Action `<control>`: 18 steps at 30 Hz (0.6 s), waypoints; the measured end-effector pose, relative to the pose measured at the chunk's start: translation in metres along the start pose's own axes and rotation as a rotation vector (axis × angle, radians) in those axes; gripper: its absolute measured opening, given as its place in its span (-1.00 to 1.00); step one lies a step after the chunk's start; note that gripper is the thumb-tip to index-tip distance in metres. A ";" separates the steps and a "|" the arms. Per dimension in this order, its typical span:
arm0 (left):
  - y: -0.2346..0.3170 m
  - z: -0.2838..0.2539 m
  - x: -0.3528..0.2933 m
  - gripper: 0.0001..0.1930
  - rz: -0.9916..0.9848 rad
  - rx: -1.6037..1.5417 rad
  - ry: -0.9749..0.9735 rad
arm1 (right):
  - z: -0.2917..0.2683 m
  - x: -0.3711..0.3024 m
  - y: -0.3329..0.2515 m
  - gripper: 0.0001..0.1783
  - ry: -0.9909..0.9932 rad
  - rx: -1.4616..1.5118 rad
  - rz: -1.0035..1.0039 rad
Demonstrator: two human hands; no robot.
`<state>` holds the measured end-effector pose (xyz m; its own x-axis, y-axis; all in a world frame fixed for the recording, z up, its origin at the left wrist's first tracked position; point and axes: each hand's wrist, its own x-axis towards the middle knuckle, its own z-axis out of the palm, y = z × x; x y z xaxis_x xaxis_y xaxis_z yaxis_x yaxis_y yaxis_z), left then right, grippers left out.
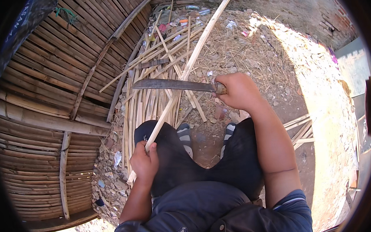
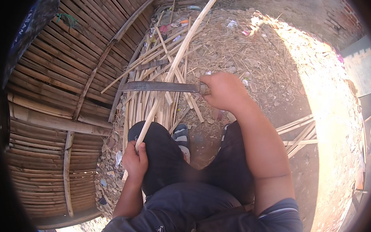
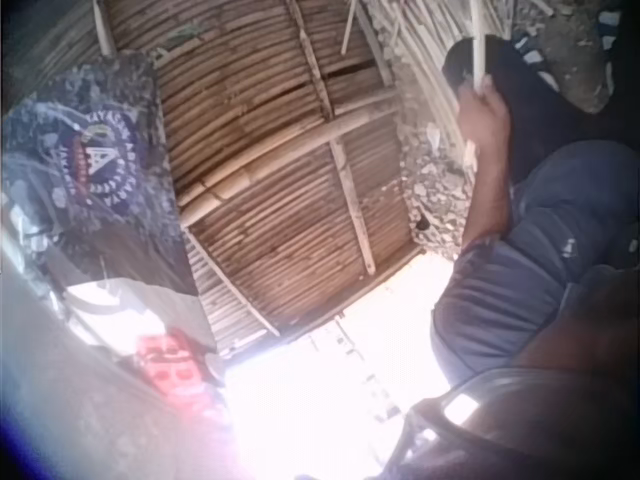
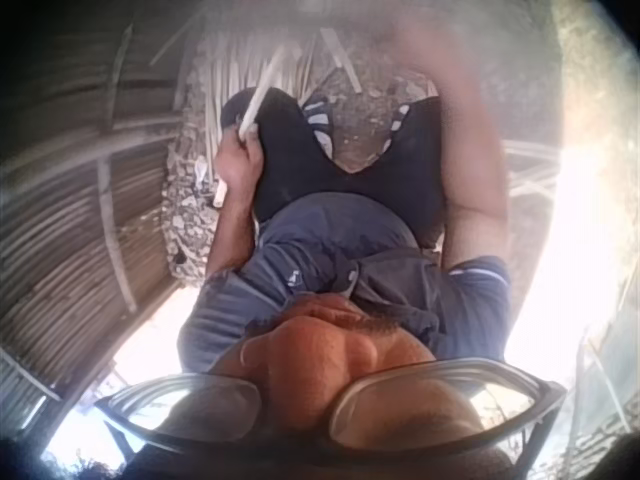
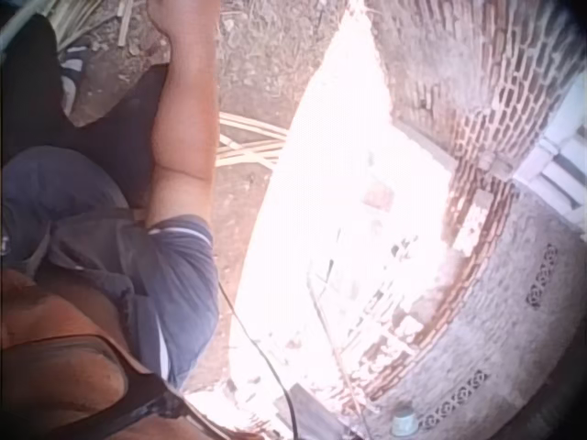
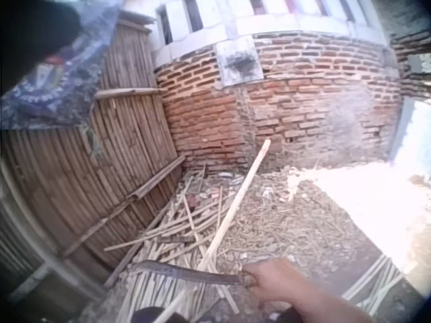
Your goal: The person shaves thin strips of bamboo using a knife, holding the bamboo piece with one hand and drawing the blade across it repeatedly.
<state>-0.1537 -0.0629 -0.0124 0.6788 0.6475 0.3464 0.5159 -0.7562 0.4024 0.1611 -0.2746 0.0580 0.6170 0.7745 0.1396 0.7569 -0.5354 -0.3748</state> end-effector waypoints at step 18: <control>-0.001 0.003 -0.001 -0.63 -0.015 -0.039 -0.007 | 0.005 0.001 0.004 -0.74 -0.008 0.007 0.009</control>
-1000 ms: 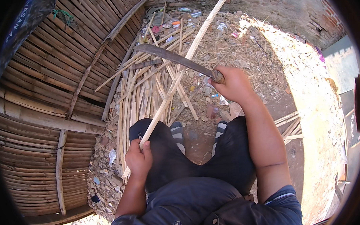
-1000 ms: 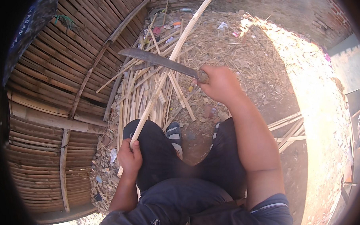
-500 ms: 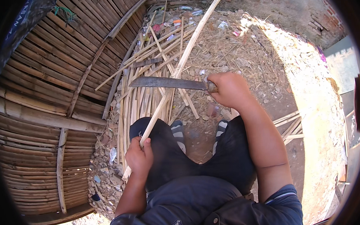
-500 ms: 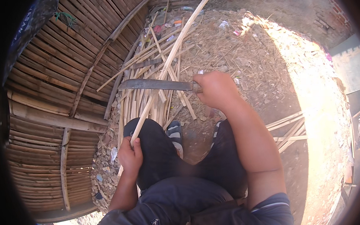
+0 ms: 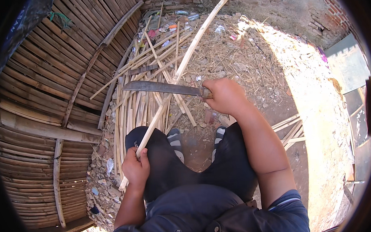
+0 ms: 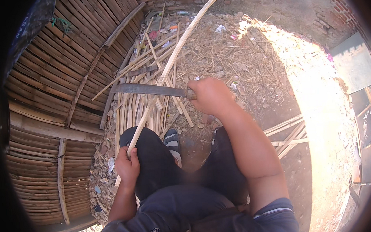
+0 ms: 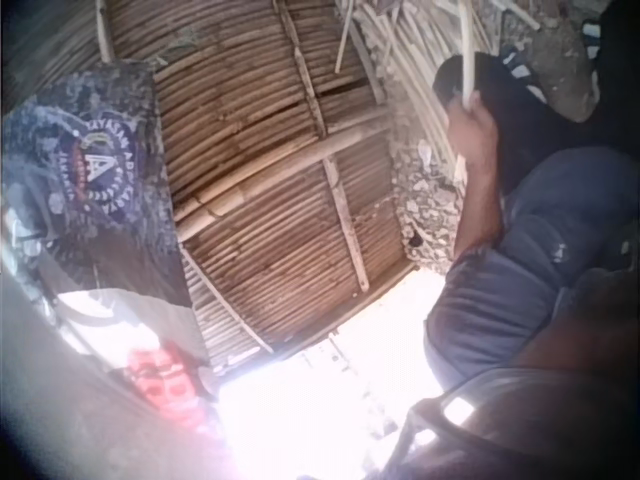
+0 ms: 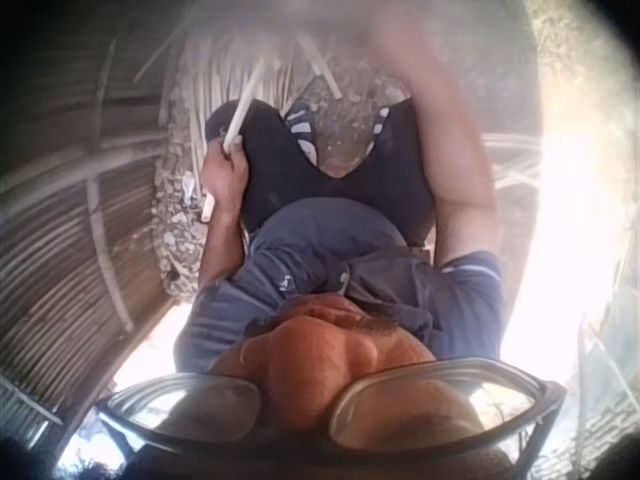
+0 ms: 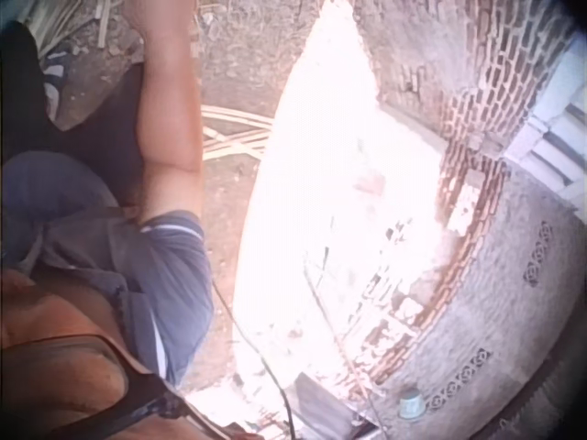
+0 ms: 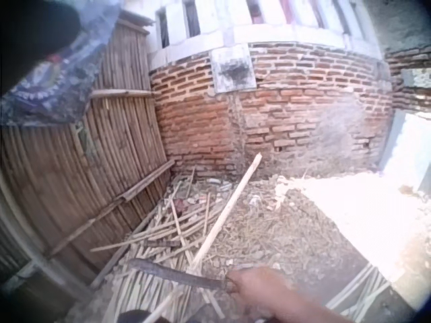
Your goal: The person shaves thin strips of bamboo using a knife, holding the bamboo piece with one hand and drawing the blade across it repeatedly.
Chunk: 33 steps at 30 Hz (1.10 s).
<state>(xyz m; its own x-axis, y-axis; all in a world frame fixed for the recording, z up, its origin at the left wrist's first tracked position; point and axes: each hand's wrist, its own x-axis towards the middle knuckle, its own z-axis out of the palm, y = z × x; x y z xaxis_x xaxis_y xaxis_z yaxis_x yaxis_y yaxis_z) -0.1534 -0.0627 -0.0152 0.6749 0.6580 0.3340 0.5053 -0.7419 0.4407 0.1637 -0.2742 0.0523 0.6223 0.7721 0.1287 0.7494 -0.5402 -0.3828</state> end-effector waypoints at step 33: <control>-0.004 0.004 -0.001 -0.64 0.012 0.008 0.023 | -0.002 0.003 0.021 -0.68 0.084 0.071 -0.014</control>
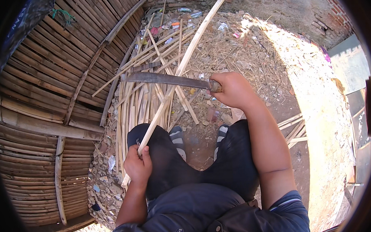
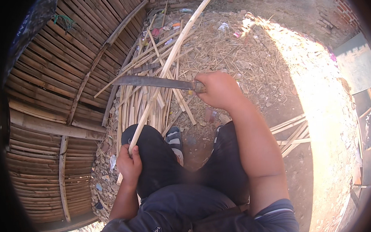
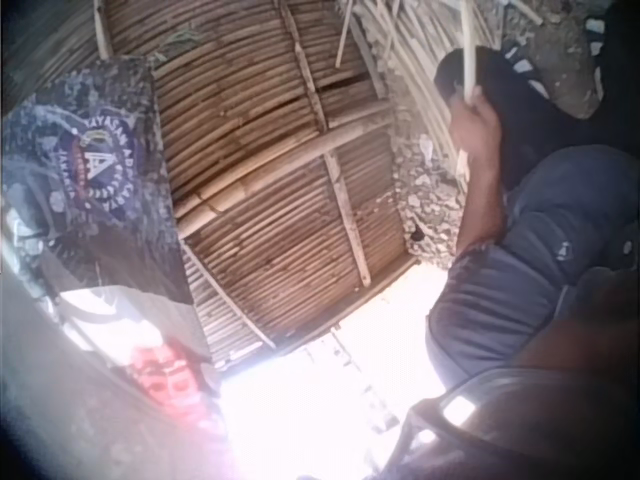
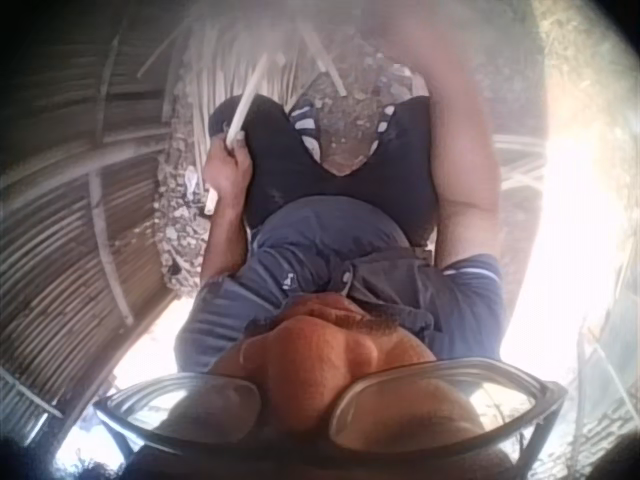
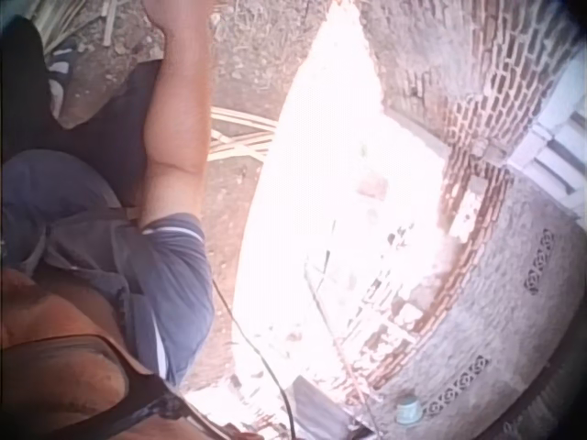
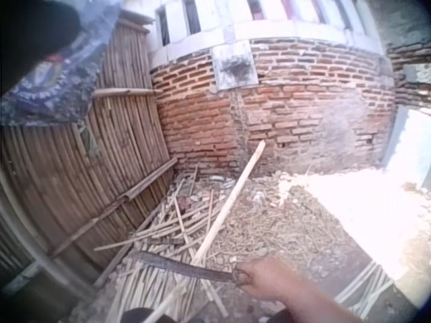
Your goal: The person shaves thin strips of bamboo using a knife, holding the bamboo piece with one hand and drawing the blade across it repeatedly.
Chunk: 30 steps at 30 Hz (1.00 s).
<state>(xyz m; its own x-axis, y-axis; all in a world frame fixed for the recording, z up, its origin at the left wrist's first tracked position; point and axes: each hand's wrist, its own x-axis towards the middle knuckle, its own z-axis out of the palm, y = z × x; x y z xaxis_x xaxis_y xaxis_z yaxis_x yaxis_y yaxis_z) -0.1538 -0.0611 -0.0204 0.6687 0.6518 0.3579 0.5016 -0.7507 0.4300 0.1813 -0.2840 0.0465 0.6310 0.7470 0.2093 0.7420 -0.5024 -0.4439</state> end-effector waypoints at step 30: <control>0.006 -0.005 0.003 -0.63 0.034 0.070 -0.021 | -0.009 0.005 0.007 -0.63 0.048 -0.036 0.268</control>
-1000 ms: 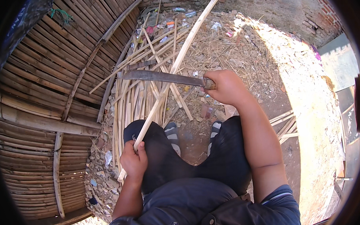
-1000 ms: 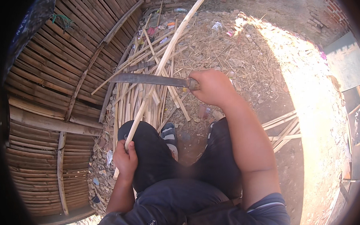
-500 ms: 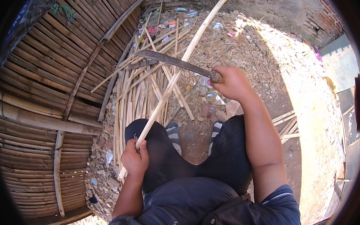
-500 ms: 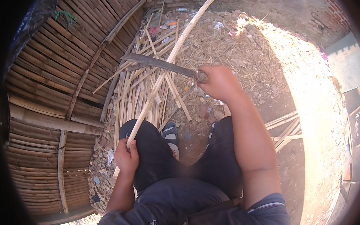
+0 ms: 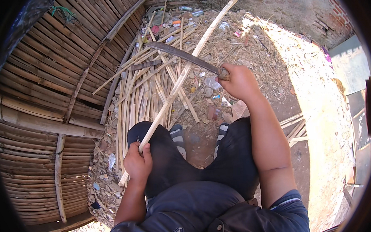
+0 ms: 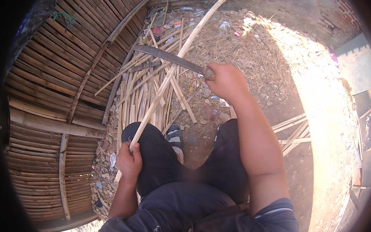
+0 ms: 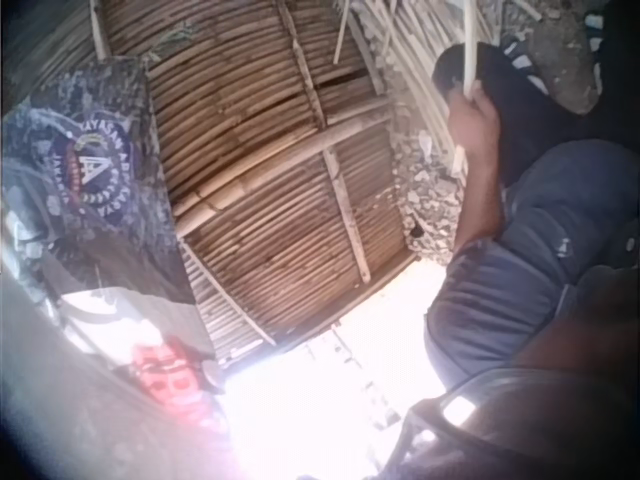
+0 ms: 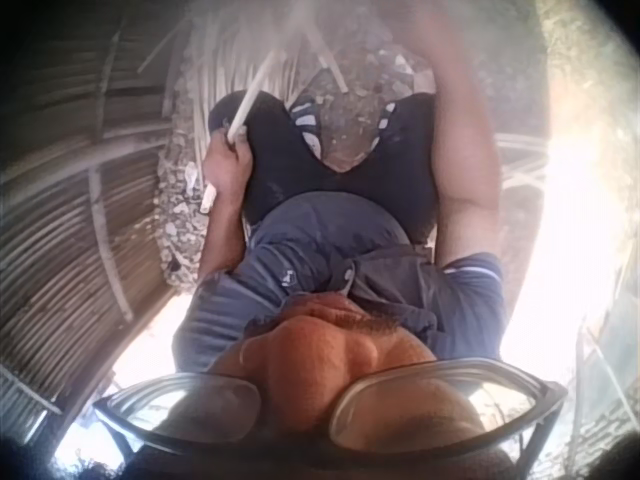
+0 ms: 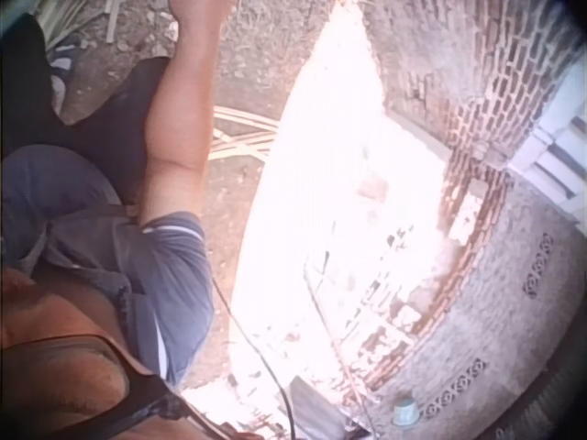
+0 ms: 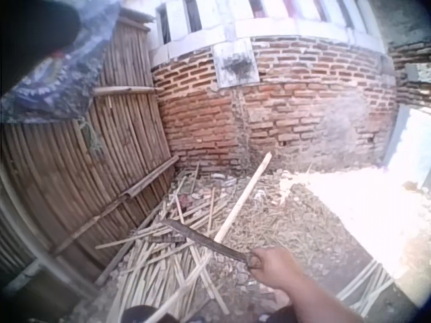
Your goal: The person shaves thin strips of bamboo using a knife, holding the bamboo piece with one hand and drawing the blade across it repeatedly.
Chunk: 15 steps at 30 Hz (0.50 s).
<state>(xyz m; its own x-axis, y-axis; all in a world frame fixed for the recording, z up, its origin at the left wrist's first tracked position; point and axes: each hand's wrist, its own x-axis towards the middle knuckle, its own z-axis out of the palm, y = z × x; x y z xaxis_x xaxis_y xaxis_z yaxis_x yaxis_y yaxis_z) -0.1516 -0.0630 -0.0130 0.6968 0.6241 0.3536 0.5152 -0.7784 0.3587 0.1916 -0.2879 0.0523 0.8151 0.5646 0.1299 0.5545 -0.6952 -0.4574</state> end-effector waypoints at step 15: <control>-0.001 0.000 -0.001 -0.65 0.006 -0.030 0.029 | 0.004 -0.001 -0.002 -0.65 -0.017 0.060 -0.099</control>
<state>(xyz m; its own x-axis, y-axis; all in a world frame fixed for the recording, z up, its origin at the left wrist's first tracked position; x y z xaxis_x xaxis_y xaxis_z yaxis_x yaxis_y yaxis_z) -0.1530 -0.0626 -0.0142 0.6849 0.6211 0.3810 0.4952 -0.7803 0.3819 0.1890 -0.2856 0.0495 0.7538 0.6368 0.1622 0.6203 -0.6081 -0.4954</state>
